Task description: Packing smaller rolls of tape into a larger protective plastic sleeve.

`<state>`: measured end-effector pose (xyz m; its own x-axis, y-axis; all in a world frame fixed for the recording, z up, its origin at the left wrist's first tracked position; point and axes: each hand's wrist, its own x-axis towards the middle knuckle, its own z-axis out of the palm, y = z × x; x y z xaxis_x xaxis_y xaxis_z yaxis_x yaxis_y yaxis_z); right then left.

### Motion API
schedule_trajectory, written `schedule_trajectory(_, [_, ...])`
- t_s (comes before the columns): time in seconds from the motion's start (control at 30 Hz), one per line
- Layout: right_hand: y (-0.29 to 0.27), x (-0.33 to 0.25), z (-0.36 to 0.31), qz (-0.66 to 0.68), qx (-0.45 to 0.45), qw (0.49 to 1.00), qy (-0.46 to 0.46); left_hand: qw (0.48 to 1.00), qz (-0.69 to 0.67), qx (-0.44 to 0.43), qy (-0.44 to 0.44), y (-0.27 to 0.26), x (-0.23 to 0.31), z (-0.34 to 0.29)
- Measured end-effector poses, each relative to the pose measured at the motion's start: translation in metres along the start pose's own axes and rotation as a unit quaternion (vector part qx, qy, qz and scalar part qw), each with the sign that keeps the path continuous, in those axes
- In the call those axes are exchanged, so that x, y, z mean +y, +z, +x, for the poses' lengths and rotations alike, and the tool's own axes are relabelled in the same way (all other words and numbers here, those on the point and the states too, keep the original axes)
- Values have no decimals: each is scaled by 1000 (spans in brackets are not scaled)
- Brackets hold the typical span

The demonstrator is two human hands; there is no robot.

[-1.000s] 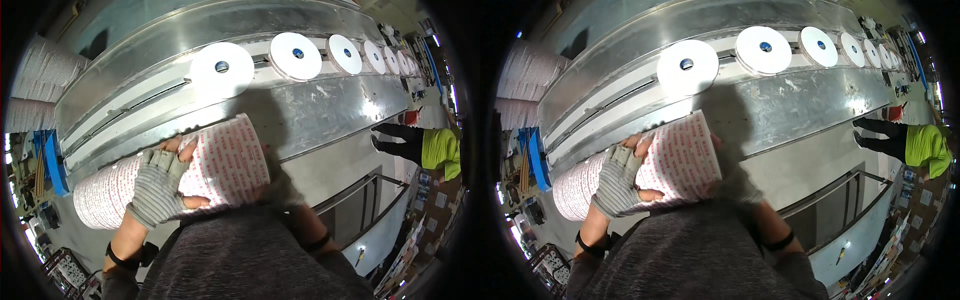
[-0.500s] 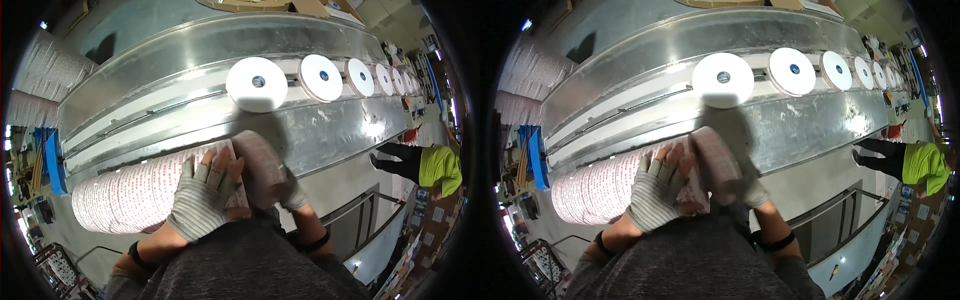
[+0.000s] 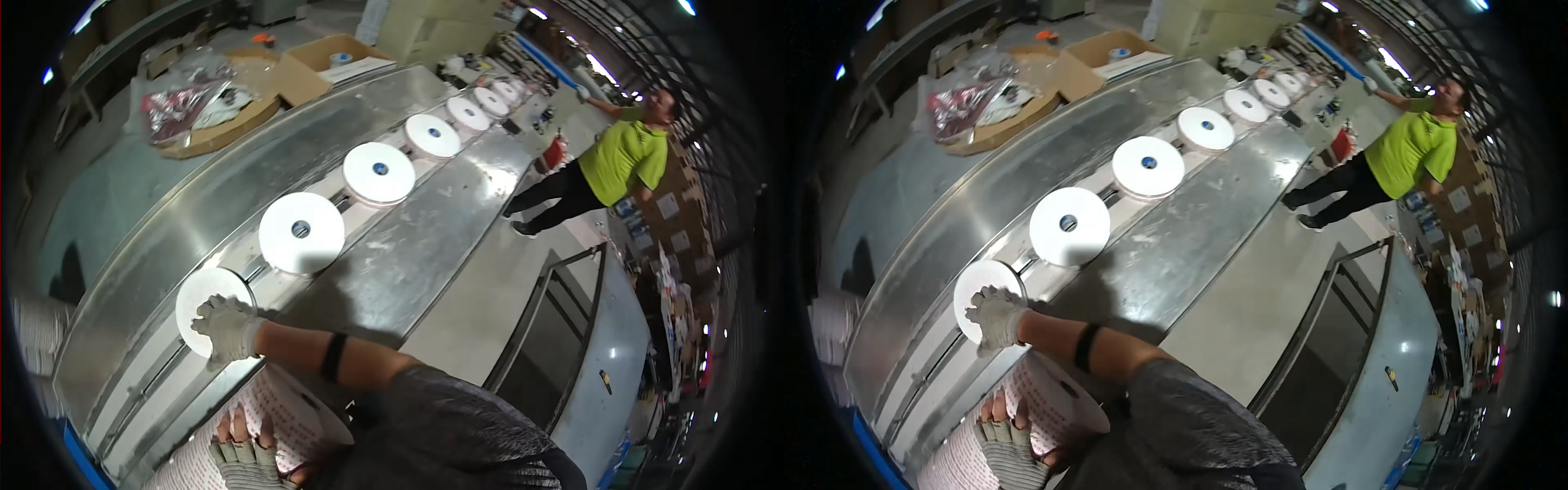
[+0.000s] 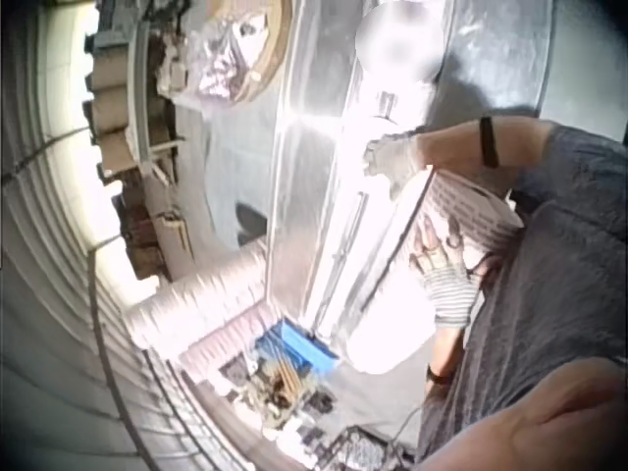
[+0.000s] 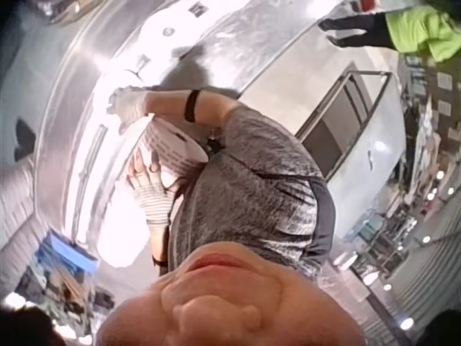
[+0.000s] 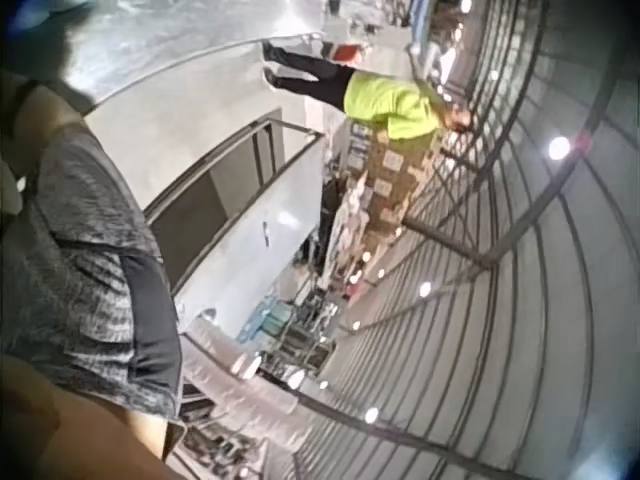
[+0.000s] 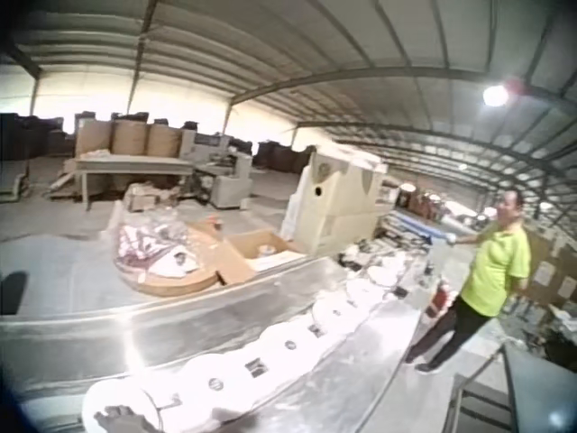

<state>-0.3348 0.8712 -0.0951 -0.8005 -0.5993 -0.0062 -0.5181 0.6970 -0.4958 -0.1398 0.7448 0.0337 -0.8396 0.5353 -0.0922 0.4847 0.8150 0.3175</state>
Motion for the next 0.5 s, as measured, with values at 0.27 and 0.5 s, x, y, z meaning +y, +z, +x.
schedule_trajectory(0.27, [-49, -7, -212, 332, 55, 938, 78, 994, 67, 8, -81, 15, 8, 68])
schedule_trajectory(0.5, [-87, 49, -267, 371, -18, 898, 238, 997, -59, 40, -30, -20, 72, 116])
